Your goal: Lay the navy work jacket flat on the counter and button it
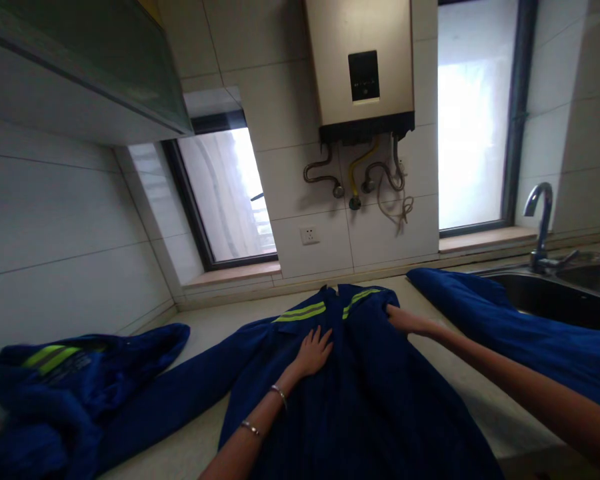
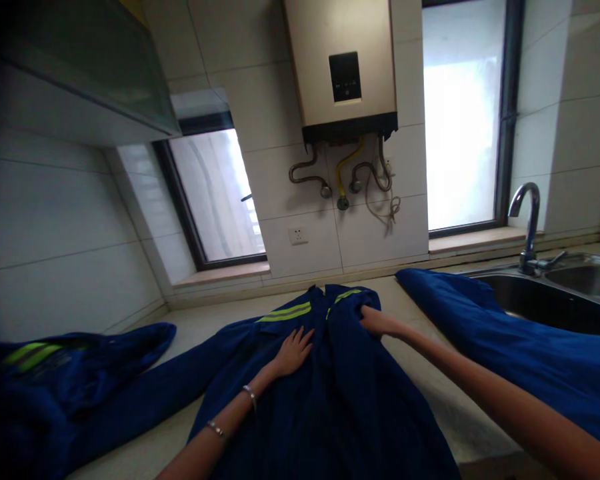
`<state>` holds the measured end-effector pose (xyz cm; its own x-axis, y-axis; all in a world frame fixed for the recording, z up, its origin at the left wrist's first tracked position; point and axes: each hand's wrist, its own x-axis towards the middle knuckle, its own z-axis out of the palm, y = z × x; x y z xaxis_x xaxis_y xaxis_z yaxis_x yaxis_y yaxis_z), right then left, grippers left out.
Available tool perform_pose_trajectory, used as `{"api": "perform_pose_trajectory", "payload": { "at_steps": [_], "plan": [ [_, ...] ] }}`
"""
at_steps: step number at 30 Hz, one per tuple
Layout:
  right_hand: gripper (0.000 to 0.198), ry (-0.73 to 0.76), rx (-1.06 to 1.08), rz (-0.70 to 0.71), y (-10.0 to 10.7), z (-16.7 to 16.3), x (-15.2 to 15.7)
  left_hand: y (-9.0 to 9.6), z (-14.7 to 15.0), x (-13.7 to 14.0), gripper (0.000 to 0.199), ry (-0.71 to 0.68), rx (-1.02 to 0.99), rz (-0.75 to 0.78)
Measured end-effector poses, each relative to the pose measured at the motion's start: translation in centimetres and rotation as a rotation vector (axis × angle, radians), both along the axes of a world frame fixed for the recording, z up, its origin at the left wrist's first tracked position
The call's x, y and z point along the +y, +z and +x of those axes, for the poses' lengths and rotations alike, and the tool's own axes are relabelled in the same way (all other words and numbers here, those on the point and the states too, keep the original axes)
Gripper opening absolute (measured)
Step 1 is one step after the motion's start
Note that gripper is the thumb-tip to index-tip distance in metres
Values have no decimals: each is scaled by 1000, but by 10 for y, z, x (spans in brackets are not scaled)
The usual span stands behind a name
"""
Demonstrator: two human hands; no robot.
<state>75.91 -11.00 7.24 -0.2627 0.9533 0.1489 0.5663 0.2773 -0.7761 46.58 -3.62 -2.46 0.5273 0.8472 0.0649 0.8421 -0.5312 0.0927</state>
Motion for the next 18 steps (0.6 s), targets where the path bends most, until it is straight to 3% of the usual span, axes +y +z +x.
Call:
{"api": "perform_pose_trajectory", "payload": {
  "at_steps": [3, 5, 8, 10, 13, 14, 16, 18],
  "plan": [
    [15, -103, -143, -88, 47, 30, 3, -1, -7, -2, 53, -26, -20, 40],
    [25, -257, -312, -132, 88, 60, 4, -3, -10, -2, 52, -42, -31, 70],
    [38, -518, -515, 31, 146, 112, 5, -4, -11, -4, 53, -46, -40, 77],
    [35, -581, -650, 244, 164, 144, 8, -3, -10, -5, 53, -47, -44, 71],
    [37, -559, -807, 495, 152, 180, 13, -2, -10, -7, 55, -52, -44, 67],
    [40, -520, -808, 471, 139, 190, 14, -2, -10, -8, 55, -53, -43, 66],
    [40, -443, -719, 237, 110, 210, 11, -3, -11, -9, 57, -56, -41, 60],
    [26, -528, -555, 79, 82, 229, 4, -5, -11, -9, 58, -54, -39, 58]
  ]
}}
